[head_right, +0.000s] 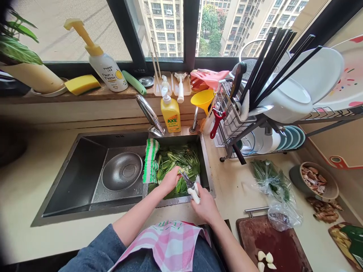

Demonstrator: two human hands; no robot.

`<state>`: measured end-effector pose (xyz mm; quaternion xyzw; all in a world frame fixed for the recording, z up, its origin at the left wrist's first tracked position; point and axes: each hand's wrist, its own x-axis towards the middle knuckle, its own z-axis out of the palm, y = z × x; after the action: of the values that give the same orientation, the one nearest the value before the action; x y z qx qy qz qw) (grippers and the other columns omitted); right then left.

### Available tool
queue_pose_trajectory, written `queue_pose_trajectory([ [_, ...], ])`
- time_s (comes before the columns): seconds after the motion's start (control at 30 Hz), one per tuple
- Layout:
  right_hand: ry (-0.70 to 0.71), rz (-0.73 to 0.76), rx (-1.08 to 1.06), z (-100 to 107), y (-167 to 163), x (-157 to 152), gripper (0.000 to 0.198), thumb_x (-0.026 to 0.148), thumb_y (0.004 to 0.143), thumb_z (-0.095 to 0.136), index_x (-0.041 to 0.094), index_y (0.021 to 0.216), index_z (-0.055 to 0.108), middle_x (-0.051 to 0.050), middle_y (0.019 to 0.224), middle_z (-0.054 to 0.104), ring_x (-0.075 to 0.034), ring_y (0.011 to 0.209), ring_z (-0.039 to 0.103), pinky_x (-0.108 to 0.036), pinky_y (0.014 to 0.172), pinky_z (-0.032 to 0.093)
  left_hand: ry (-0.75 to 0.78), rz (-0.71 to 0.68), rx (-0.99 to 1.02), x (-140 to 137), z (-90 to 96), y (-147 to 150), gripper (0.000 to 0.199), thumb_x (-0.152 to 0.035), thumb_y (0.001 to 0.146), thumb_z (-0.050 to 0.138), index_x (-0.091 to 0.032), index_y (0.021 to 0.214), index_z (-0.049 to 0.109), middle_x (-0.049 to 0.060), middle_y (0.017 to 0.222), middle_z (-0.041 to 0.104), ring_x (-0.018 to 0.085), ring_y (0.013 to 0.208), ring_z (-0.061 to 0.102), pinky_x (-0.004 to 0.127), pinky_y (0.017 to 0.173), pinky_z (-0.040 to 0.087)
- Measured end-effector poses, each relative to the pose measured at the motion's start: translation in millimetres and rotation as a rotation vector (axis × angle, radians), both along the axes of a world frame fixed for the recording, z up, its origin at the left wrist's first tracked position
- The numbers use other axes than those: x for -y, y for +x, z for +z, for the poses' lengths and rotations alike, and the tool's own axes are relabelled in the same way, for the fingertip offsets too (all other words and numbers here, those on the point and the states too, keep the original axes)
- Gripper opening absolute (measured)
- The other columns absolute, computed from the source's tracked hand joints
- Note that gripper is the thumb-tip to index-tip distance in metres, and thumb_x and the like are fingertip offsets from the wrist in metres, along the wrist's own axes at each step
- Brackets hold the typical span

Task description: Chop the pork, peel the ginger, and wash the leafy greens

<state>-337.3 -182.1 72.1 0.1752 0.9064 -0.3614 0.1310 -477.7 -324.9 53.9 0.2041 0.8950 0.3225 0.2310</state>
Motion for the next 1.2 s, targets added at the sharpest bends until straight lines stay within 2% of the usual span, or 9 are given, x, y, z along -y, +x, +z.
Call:
queue_pose_trajectory([
  [0.13,-0.049,-0.003,0.039,2,-3,1,0.067,0.034,0.073,0.053,0.015,0.136,0.039,-0.011,0.105,0.061,-0.023,0.095,0.058,-0.032,0.081,0.043,-0.065,0.014,-0.042,-1,-1.6,2,0.014,-0.020,0.085,0.044,-0.018,0.098,0.050,0.008,0.093,0.063,0.020,0.087,0.058,0.027,0.073,0.039],
  [0.3,-0.089,-0.014,0.027,-1,-4,0,0.065,0.032,0.072,0.053,0.014,0.134,0.042,-0.012,0.113,0.061,-0.024,0.099,0.058,-0.033,0.084,0.043,-0.016,0.015,-0.035,-1,-3.9,3,0.013,-0.019,0.085,0.044,-0.017,0.097,0.050,0.009,0.093,0.063,0.020,0.086,0.058,0.028,0.073,0.039],
  [0.43,-0.111,-0.033,0.014,-5,-3,-2,0.055,0.031,0.072,0.053,0.020,0.127,0.051,-0.008,0.106,0.067,-0.023,0.091,0.062,-0.032,0.079,0.046,0.024,0.058,-0.002,-4,-8.4,2,0.008,-0.022,0.083,0.049,-0.018,0.089,0.051,0.008,0.089,0.064,0.021,0.083,0.059,0.029,0.071,0.039],
  [0.53,-0.190,-0.100,-0.005,-8,-3,-4,0.050,0.034,0.072,0.054,0.021,0.120,0.057,-0.006,0.104,0.069,-0.023,0.089,0.063,-0.033,0.079,0.046,0.045,0.097,0.039,-4,-12.9,-2,0.007,-0.023,0.079,0.054,-0.018,0.084,0.052,0.006,0.084,0.064,0.020,0.080,0.059,0.028,0.070,0.040],
  [0.63,-0.217,-0.211,0.003,-10,-2,-7,0.057,0.038,0.070,0.056,0.016,0.123,0.055,-0.009,0.112,0.065,-0.025,0.096,0.062,-0.035,0.084,0.046,0.073,0.090,0.107,1,-14.6,-8,0.010,-0.024,0.078,0.056,-0.018,0.085,0.053,0.003,0.075,0.062,0.018,0.072,0.059,0.027,0.068,0.041],
  [0.73,-0.234,-0.216,0.006,-9,-1,-10,0.062,0.037,0.070,0.055,0.014,0.127,0.051,-0.010,0.116,0.063,-0.025,0.101,0.060,-0.035,0.087,0.045,0.123,0.049,0.135,7,-12.4,-12,0.014,-0.024,0.079,0.054,-0.017,0.092,0.054,0.000,0.069,0.062,0.016,0.066,0.058,0.027,0.067,0.043],
  [0.87,-0.191,-0.113,-0.050,-3,1,-5,0.063,0.034,0.070,0.055,0.017,0.131,0.047,-0.009,0.117,0.062,-0.023,0.102,0.059,-0.034,0.088,0.044,0.074,0.006,0.006,8,-9.0,-11,0.021,-0.019,0.079,0.054,-0.017,0.100,0.058,0.006,0.089,0.067,0.020,0.083,0.061,0.031,0.078,0.045],
  [0.97,-0.122,-0.072,-0.047,0,0,2,0.064,0.033,0.071,0.057,0.019,0.132,0.045,-0.008,0.113,0.063,-0.023,0.099,0.060,-0.033,0.085,0.045,0.015,-0.027,-0.100,5,-9.0,-9,0.032,-0.012,0.079,0.050,-0.016,0.110,0.057,0.011,0.108,0.064,0.022,0.100,0.058,0.033,0.088,0.043],
  [1.2,-0.164,-0.101,-0.007,2,-3,8,0.059,0.035,0.071,0.058,0.019,0.127,0.051,-0.009,0.109,0.066,-0.025,0.096,0.061,-0.035,0.083,0.045,-0.087,-0.056,-0.187,4,-12.3,-4,0.051,0.000,0.072,0.045,-0.016,0.120,0.052,0.011,0.104,0.063,0.022,0.101,0.056,0.036,0.092,0.041],
])
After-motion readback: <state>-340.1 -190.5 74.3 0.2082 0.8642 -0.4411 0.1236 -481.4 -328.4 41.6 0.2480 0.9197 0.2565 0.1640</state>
